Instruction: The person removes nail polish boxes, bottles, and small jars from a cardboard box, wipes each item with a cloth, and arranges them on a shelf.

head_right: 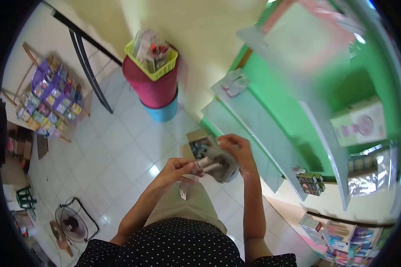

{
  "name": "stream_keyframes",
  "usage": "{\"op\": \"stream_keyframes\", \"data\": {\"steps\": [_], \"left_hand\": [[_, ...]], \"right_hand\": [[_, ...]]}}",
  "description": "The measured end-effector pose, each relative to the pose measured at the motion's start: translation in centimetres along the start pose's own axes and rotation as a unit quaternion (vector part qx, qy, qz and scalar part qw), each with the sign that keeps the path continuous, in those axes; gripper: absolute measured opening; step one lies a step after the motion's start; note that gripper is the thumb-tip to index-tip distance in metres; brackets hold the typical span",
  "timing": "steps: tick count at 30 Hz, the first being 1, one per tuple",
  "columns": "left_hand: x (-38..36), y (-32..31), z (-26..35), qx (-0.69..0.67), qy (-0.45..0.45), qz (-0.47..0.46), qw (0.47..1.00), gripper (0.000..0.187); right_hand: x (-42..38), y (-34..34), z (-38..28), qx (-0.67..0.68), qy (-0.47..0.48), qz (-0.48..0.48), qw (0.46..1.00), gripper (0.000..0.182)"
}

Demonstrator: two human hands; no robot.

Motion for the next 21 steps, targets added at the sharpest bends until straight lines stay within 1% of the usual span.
{"op": "stream_keyframes", "data": {"steps": [1,2,3,4,5,6,7,8,9,10,12,14,16,17,18,19,20,21], "left_hand": [[-0.2,-0.5,0.9,-0.039,-0.009,0.028,0.999,0.032],[-0.2,-1.0,1.5,-0.078,-0.015,0.054,0.995,0.036],[-0.2,-2.0,2.3,-0.092,-0.026,0.071,0.993,0.032],[0.1,-3.3,2.4,-0.076,-0.027,0.054,0.995,0.032],[0.6,-3.9,2.3,-0.080,-0.041,0.071,0.993,0.028],[1.1,-4.5,2.3,-0.085,-0.054,0.086,0.991,0.024],[1.4,-5.6,1.9,-0.070,-0.044,0.067,0.994,0.024],[1.6,-6.0,2.1,-0.073,-0.066,0.069,0.993,0.022],[1.9,-6.6,2.4,-0.077,-0.088,0.068,0.991,0.022],[2.2,-7.9,2.2,-0.062,-0.075,0.041,0.994,0.022],[2.2,-9.4,2.0,-0.062,-0.079,0.004,0.995,0.025],[3.2,-10.2,1.0,-0.035,-0.048,-0.025,0.998,0.027],[3.6,-11.6,1.7,-0.001,-0.067,-0.038,0.997,0.025],[4.1,-12.3,1.4,0.008,-0.062,-0.048,0.997,0.025],[4.7,-12.6,1.3,0.040,-0.083,-0.041,0.995,0.023],[5.2,-12.9,1.3,0.072,-0.104,-0.034,0.991,0.022],[5.9,-13.8,1.1,0.081,-0.101,-0.040,0.991,0.022],[6.8,-14.9,1.2,0.096,-0.116,-0.034,0.988,0.023]], "right_hand": [[-0.9,2.0,-0.9,0.119,0.068,0.067,0.988,0.019],[-1.9,2.4,-0.7,0.126,0.083,0.078,0.985,0.019],[-3.6,4.0,-1.3,0.139,0.168,0.210,0.953,0.017],[-6.2,4.9,-1.6,0.148,0.244,0.340,0.896,0.015],[-8.2,3.8,-2.6,0.035,0.225,0.386,0.894,0.008],[-9.0,2.4,-2.5,0.036,0.297,0.374,0.878,0.010],[-10.5,1.2,-3.4,-0.024,0.361,0.394,0.845,0.013],[-11.7,0.3,-4.4,-0.126,0.420,0.418,0.795,0.015],[-12.1,0.6,-4.0,-0.128,0.432,0.435,0.780,0.016],[-12.4,1.7,-3.5,-0.131,0.423,0.464,0.767,0.016],[-12.5,4.2,-2.3,-0.079,0.394,0.492,0.772,0.016],[-13.2,5.5,-1.9,-0.072,0.384,0.525,0.756,0.015],[-13.1,6.5,-1.2,-0.041,0.337,0.524,0.781,0.016],[-13.4,7.1,-0.9,-0.056,0.333,0.532,0.777,0.013],[-13.8,7.8,0.0,-0.052,0.330,0.542,0.771,0.013],[-13.8,8.6,1.9,-0.002,0.282,0.539,0.794,0.011],[-14.0,9.3,3.7,0.049,0.235,0.532,0.812,0.009],[-15.5,10.1,4.1,0.036,0.229,0.557,0.798,0.008]]}}
Point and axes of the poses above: each hand's wrist, its own x-axis towards the middle knuckle, its own y-axis out of the back of the hand, z = x × y, the point moved 8 cm from there along x, towards the middle knuckle, and after that the axes turned 4 degrees about z, right-handed, at the moved point
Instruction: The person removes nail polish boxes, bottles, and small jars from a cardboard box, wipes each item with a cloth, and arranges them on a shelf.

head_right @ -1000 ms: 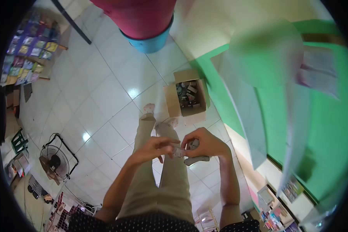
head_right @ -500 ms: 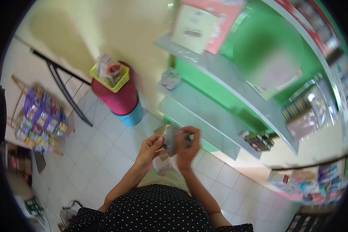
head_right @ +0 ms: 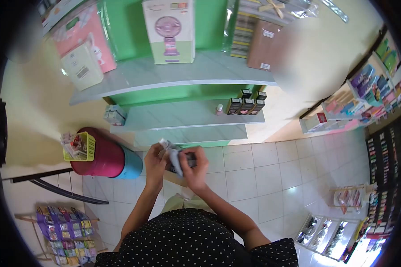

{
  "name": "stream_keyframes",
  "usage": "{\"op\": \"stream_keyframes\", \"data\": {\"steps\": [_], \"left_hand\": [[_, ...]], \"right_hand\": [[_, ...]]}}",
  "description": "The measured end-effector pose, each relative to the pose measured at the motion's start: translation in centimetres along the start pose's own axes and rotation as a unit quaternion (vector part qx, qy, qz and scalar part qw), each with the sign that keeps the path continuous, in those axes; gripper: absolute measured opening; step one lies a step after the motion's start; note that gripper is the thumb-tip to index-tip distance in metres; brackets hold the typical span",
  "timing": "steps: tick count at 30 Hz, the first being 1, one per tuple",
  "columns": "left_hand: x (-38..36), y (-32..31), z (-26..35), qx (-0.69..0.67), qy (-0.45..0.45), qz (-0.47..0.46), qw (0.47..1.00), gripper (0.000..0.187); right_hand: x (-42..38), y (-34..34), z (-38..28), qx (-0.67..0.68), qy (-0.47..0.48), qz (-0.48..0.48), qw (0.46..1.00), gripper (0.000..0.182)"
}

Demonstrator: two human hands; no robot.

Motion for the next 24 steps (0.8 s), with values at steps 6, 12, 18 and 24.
{"op": "stream_keyframes", "data": {"steps": [6,12,18,24], "left_hand": [[7.7,-7.3,0.7,0.314,-0.321,-0.066,0.891,0.022],[12.5,-11.3,-2.8,0.357,-0.332,-0.134,0.863,0.022],[13.5,-12.4,-3.6,0.385,-0.341,-0.156,0.843,0.022],[13.8,-12.8,-3.7,0.382,-0.362,-0.175,0.832,0.023]], "right_hand": [[-2.4,9.3,4.9,-0.075,-0.105,0.097,0.987,0.008],[-5.2,14.8,6.4,-0.125,-0.139,0.181,0.966,0.008],[-6.7,16.7,7.0,-0.121,-0.173,0.216,0.953,0.009],[-6.8,17.0,6.7,-0.126,-0.162,0.220,0.954,0.009]]}}
Point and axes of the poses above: each hand's wrist, its own x-axis towards the middle knuckle, its own y-axis out of the back of the hand, z = x × y, the point moved 8 cm from there along x, towards the middle knuckle, and after that the axes turned 4 degrees about z, right-handed, at the moved point
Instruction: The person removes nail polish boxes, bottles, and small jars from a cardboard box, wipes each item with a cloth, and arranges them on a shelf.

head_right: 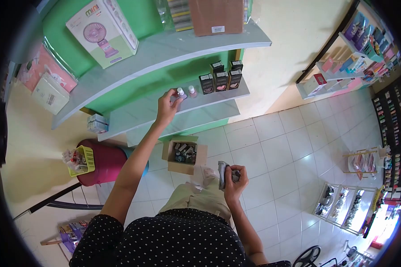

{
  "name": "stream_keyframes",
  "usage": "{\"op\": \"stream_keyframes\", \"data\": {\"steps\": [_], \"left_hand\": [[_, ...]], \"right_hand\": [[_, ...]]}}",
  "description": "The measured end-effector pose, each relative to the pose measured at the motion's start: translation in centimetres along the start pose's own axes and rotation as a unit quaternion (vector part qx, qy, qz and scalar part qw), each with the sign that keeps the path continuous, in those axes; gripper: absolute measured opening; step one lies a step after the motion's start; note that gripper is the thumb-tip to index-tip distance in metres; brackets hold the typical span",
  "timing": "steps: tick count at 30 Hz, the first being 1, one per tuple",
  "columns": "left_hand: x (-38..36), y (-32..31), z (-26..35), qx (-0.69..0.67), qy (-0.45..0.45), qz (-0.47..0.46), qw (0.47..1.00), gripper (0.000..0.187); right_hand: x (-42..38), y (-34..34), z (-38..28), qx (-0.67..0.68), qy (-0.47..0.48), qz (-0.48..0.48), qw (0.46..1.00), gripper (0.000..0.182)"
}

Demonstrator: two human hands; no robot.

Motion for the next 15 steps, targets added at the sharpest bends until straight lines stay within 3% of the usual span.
{"op": "stream_keyframes", "data": {"steps": [9,11,15], "left_hand": [[-0.3,0.5,0.9,-0.001,0.009,0.020,1.000,0.024],[-0.4,0.3,1.0,-0.010,0.001,-0.010,1.000,0.030],[-1.7,2.5,0.8,-0.034,-0.009,0.040,0.999,0.041]], "right_hand": [[-0.2,-0.6,-0.3,-0.026,0.010,-0.043,0.999,0.010],[-0.2,-0.6,-0.5,-0.019,0.020,-0.035,0.999,0.010],[-0.3,-1.5,-1.0,-0.031,0.038,-0.074,0.996,0.009]]}}
Point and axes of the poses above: each hand's wrist, its own x-axis towards the middle knuckle, its own y-axis out of the back of the hand, z = x × y, the point moved 8 cm from there along x, towards the middle knuckle, and after that the axes turned 4 degrees about z, right-handed, at the moved point
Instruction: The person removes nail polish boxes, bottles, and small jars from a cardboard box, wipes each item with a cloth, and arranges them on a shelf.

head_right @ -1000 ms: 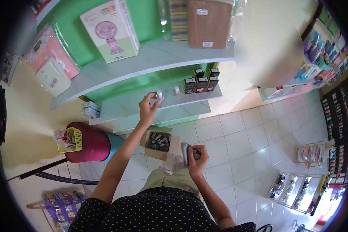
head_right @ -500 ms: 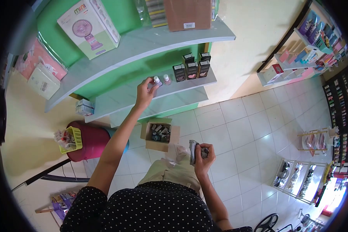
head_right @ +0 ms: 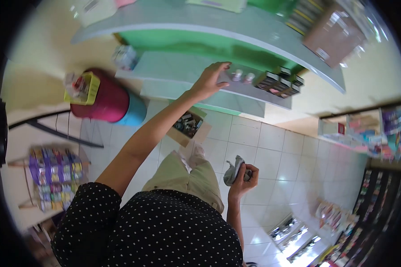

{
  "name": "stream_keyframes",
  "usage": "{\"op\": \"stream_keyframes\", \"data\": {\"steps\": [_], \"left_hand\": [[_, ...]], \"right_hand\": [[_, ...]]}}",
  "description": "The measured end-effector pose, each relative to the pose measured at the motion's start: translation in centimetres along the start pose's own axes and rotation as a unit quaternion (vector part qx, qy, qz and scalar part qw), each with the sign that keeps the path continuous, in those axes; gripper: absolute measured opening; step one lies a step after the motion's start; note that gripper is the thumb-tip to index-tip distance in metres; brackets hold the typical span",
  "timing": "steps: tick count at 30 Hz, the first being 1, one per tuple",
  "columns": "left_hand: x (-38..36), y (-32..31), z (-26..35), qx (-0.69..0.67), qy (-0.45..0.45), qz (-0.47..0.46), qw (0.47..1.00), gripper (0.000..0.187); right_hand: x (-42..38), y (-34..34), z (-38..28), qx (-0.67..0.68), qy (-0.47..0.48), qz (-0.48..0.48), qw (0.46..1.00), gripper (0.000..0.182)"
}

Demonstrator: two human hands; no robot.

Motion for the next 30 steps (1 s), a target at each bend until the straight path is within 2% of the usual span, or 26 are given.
{"op": "stream_keyframes", "data": {"steps": [2,4,5,6,8,9,11,12,13,15,16,17,18,19,20,21,22,24,25,27,28,30], "left_hand": [[-1.5,3.3,1.4,0.058,0.004,0.067,0.996,0.046],[-5.5,7.5,1.7,0.072,0.031,0.161,0.984,0.040],[-7.9,9.5,1.6,0.092,0.042,0.208,0.973,0.039],[-11.0,10.6,0.2,0.090,0.099,0.234,0.963,0.038],[-18.8,11.4,-4.0,0.073,0.244,0.272,0.928,0.035],[-23.2,10.9,-6.3,0.054,0.331,0.280,0.899,0.033],[-31.4,8.8,-9.4,0.114,0.441,0.264,0.850,0.029],[-34.7,7.6,-10.5,0.106,0.466,0.259,0.839,0.029],[-37.2,6.6,-11.4,0.097,0.492,0.250,0.828,0.028],[-42.3,4.0,-13.0,0.045,0.551,0.251,0.794,0.029],[-44.8,2.2,-14.0,0.034,0.570,0.248,0.782,0.029],[-47.6,0.4,-15.2,0.016,0.592,0.245,0.768,0.027],[-50.3,-1.5,-16.0,-0.004,0.615,0.236,0.752,0.026],[-52.5,-3.0,-16.6,-0.011,0.640,0.222,0.735,0.027],[-54.4,-4.6,-16.7,-0.026,0.660,0.208,0.722,0.027],[-56.2,-5.9,-17.0,-0.036,0.672,0.201,0.712,0.027],[-57.6,-6.9,-17.4,-0.044,0.680,0.195,0.705,0.028],[-59.3,-7.9,-17.6,-0.077,0.694,0.190,0.690,0.027],[-59.9,-8.2,-17.9,-0.094,0.705,0.204,0.673,0.027],[-60.1,-8.1,-18.2,-0.120,0.715,0.215,0.654,0.027],[-60.2,-8.4,-18.2,-0.125,0.716,0.209,0.654,0.027],[-60.6,-8.7,-18.1,-0.116,0.734,0.184,0.644,0.028]], "right_hand": [[0.2,-0.4,0.0,0.005,0.019,-0.007,1.000,0.008],[0.2,-1.4,-0.2,-0.010,0.034,-0.034,0.999,0.012],[0.2,-2.6,-0.2,-0.103,0.047,-0.087,0.990,0.015],[0.3,-4.3,-0.1,-0.193,0.066,-0.135,0.970,0.018],[-0.2,-8.0,2.4,-0.226,0.045,-0.243,0.942,0.024],[-1.0,-10.7,2.9,-0.266,0.076,-0.307,0.910,0.025],[-2.8,-15.4,7.0,-0.325,0.110,-0.413,0.843,0.024],[-3.9,-18.4,9.7,-0.357,0.115,-0.451,0.810,0.023],[-4.4,-21.8,13.3,-0.358,0.127,-0.466,0.799,0.023],[-7.6,-26.8,22.9,-0.452,0.178,-0.561,0.670,0.027],[-9.4,-29.7,26.5,-0.483,0.136,-0.611,0.613,0.040],[-10.0,-32.3,33.8,-0.511,0.185,-0.625,0.561,0.053],[-11.3,-35.7,37.8,-0.533,0.241,-0.621,0.522,0.058],[-12.7,-38.9,42.0,-0.568,0.246,-0.643,0.452,0.067],[-13.4,-41.2,44.0,-0.464,0.321,-0.638,0.524,0.073],[-14.2,-44.0,46.3,-0.533,0.289,-0.632,0.483,0.078],[-14.4,-45.5,48.1,-0.531,0.255,-0.619,0.519,0.078],[-15.8,-46.6,50.5,-0.580,0.229,-0.602,0.498,0.060],[-16.2,-46.7,51.9,-0.589,0.215,-0.604,0.492,0.060],[-16.1,-46.7,52.8,-0.608,0.286,-0.577,0.464,0.037],[-15.8,-46.3,53.0,-0.613,0.281,-0.574,0.464,0.037],[-16.0,-45.8,52.6,-0.610,0.317,-0.579,0.439,0.020]]}}
Point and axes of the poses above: each hand's wrist, its own x-axis towards the middle knuckle, its own y-axis out of the back of the hand, z = x × y, the point moved 8 cm from there along x, towards the middle knuckle, and after that the axes turned 4 degrees about z, right-handed, at the moved point
